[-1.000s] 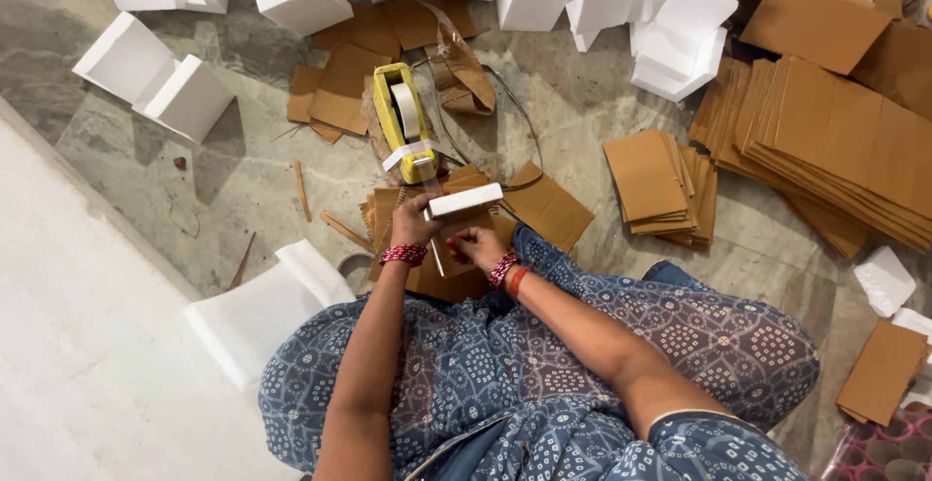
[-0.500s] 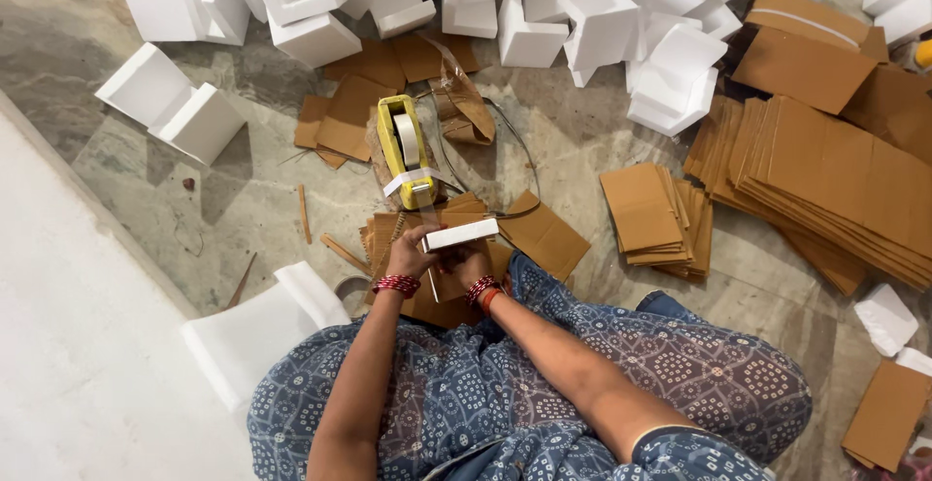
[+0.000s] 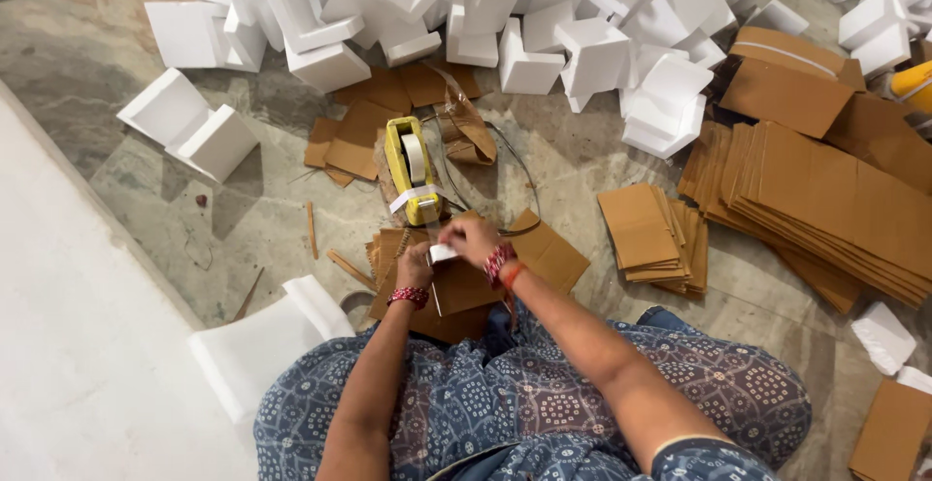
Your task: The person sits on the floor and repeatedly assembles small white boxes by folding flaps and securing them with tape from a handheld dispenser. They handle flat cardboard pieces and finished white boxes, placing completed units aside.
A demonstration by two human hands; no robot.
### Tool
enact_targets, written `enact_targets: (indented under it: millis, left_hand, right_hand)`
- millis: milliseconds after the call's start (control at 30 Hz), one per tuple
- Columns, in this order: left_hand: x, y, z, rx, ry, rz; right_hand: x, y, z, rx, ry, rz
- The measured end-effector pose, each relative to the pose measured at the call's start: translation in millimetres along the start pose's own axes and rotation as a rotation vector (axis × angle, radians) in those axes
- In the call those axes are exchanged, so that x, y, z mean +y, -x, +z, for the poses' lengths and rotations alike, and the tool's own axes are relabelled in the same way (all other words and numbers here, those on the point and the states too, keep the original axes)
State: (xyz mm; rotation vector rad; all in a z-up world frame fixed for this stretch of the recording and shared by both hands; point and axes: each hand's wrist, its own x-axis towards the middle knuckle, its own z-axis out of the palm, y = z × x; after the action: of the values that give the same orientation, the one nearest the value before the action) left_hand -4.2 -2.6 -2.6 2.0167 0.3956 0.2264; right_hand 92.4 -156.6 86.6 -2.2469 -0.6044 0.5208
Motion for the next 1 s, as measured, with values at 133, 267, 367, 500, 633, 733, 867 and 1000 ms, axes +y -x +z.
enact_targets:
  millis: [133, 267, 367, 500, 633, 733, 867, 1000]
  left_hand:
    - [0, 1, -4, 0.044, -0.022, 0.076]
    - [0, -1, -1, 0.034, 0.072, 0.082]
    - [-7, 13, 1, 0.032, 0.064, 0.050]
    - [-4, -6, 0, 0.020, 0.018, 0.100]
    - [-4, 5, 0, 0.040, 0.085, 0.130]
    - [-4, 4, -1, 0.028, 0.033, 0.085]
    - [2, 1, -2, 0.010, 0.028, 0.084]
    - [11, 4, -4, 0.062, 0.008, 0.124]
  right_hand:
    - [-4, -57, 3, 0.085, 0.019, 0.031]
    - [9, -89, 8, -0.339, -0.710, 0.464]
    - [16, -80, 17, -0.389, -0.783, 0.571]
    - [3, -92, 7, -0.310, -0.780, 0.574]
    - [-2, -84, 16, -0.219, -0.734, 0.561]
    - [-6, -85, 19, -0.189, -0.751, 0.527]
    - [-14, -82, 21, -0.066, -0.595, 0.480]
    - [-14, -79, 32, 0.016, -0.241, 0.432]
